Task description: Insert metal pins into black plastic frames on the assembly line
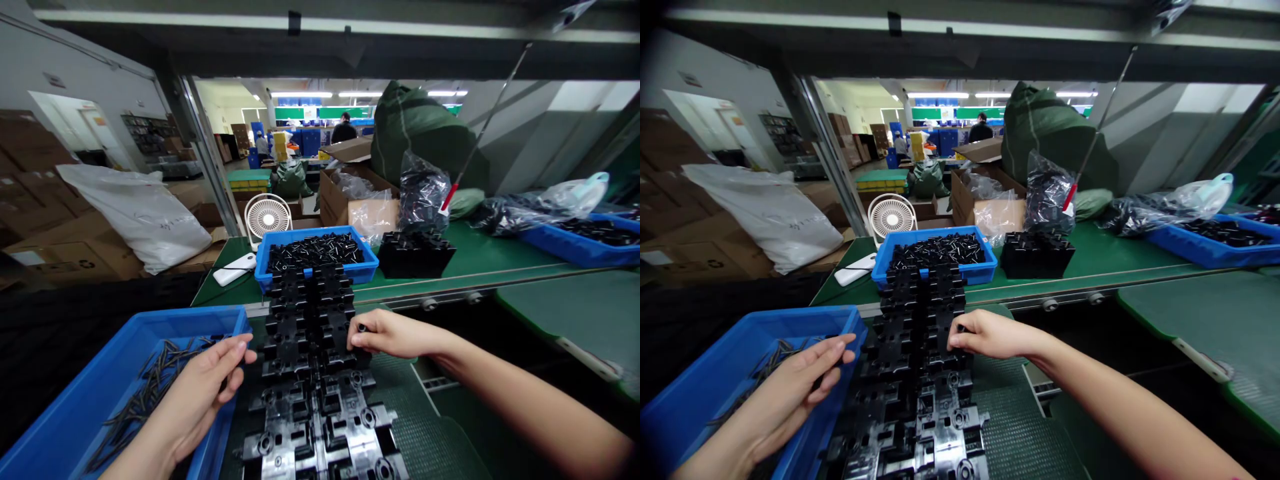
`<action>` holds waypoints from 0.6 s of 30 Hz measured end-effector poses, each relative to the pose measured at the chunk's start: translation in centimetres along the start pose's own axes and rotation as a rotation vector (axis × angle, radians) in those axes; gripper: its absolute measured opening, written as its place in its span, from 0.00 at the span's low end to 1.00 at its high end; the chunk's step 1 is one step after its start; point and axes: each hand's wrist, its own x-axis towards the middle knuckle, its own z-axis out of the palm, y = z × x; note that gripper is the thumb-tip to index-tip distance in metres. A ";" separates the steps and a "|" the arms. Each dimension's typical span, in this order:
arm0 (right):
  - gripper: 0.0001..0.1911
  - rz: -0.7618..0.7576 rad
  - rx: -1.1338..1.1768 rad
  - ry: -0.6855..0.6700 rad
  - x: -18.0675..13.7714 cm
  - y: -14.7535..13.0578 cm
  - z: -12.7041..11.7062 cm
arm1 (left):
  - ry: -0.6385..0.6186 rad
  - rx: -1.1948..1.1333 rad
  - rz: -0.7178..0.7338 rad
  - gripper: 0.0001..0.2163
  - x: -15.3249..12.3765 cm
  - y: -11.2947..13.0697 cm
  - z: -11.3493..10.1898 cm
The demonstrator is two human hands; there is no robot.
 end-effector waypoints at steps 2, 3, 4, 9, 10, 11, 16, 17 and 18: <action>0.13 -0.026 -0.120 0.042 0.2 -0.1 0.2 | -0.005 0.025 0.052 0.18 0.2 -0.4 -0.2; 0.12 -0.047 -0.159 0.056 0.3 0.0 0.3 | -0.005 0.033 0.067 0.19 0.3 -0.5 -0.3; 0.12 -0.065 -0.184 0.075 0.3 0.0 0.4 | -0.006 0.039 0.070 0.19 0.4 -0.6 -0.5; 0.10 -0.039 -0.180 0.203 0.0 0.9 1.1 | -0.016 0.012 0.055 0.20 0.3 -0.7 -0.7; 0.10 -0.029 -0.175 0.213 -0.2 1.0 1.2 | -0.025 0.008 0.050 0.19 0.1 -0.6 -0.6; 0.10 -0.027 -0.178 0.217 -0.5 1.2 1.2 | -0.036 0.019 0.050 0.19 0.0 -0.5 -0.4; 0.10 -0.115 -0.330 0.210 -2.3 1.4 1.3 | -0.093 0.254 0.147 0.16 0.4 0.5 0.8; 0.11 -0.119 -0.375 0.196 -2.7 1.4 1.4 | -0.088 0.328 0.180 0.16 0.7 0.7 1.1; 0.12 -0.111 -0.417 0.181 -3.0 1.5 1.5 | -0.076 0.415 0.223 0.16 1.0 0.8 1.3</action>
